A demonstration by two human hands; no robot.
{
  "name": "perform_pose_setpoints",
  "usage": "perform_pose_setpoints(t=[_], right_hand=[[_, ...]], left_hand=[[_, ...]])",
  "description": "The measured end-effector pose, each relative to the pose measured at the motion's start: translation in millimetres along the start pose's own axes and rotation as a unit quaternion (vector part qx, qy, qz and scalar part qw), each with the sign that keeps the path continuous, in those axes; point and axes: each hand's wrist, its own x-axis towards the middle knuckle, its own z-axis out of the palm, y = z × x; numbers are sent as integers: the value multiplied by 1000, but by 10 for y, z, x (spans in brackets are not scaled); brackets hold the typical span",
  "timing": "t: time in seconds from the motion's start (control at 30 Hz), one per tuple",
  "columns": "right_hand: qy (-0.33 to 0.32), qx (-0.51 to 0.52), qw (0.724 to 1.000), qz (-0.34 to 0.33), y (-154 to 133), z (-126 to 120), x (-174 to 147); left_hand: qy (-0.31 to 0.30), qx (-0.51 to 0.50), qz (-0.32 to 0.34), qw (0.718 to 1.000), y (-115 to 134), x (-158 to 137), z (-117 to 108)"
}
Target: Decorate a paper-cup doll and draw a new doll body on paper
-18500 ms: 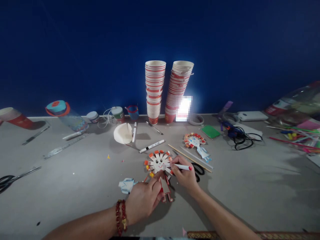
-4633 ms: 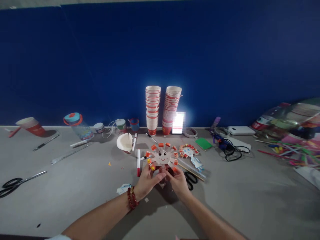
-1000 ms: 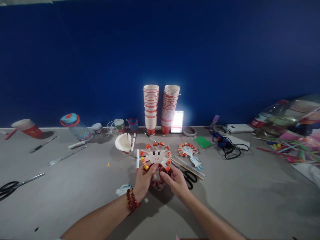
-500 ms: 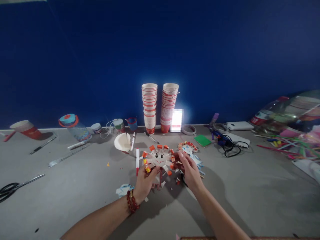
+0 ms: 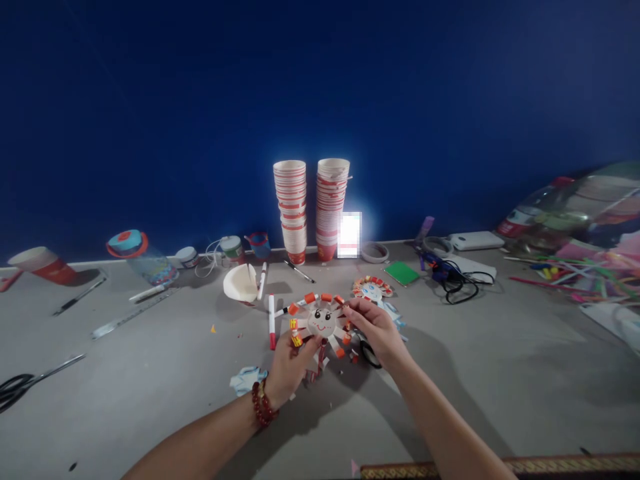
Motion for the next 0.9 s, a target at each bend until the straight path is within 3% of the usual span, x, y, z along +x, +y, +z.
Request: perform_pose_setpoints(t=[0.6,0.77,0.9], right_hand=[[-7,78,996,45,-4,60,-33],[0,57,998,39,-75,-33,-28],[29,-29,999,-6,-71,-74,-8]], left_hand=[[-28,64,57,996,-120,-8,-26],[-24,64,52,996,-190,-14,-40],[-38,74,55,995,-201,-31,-49]])
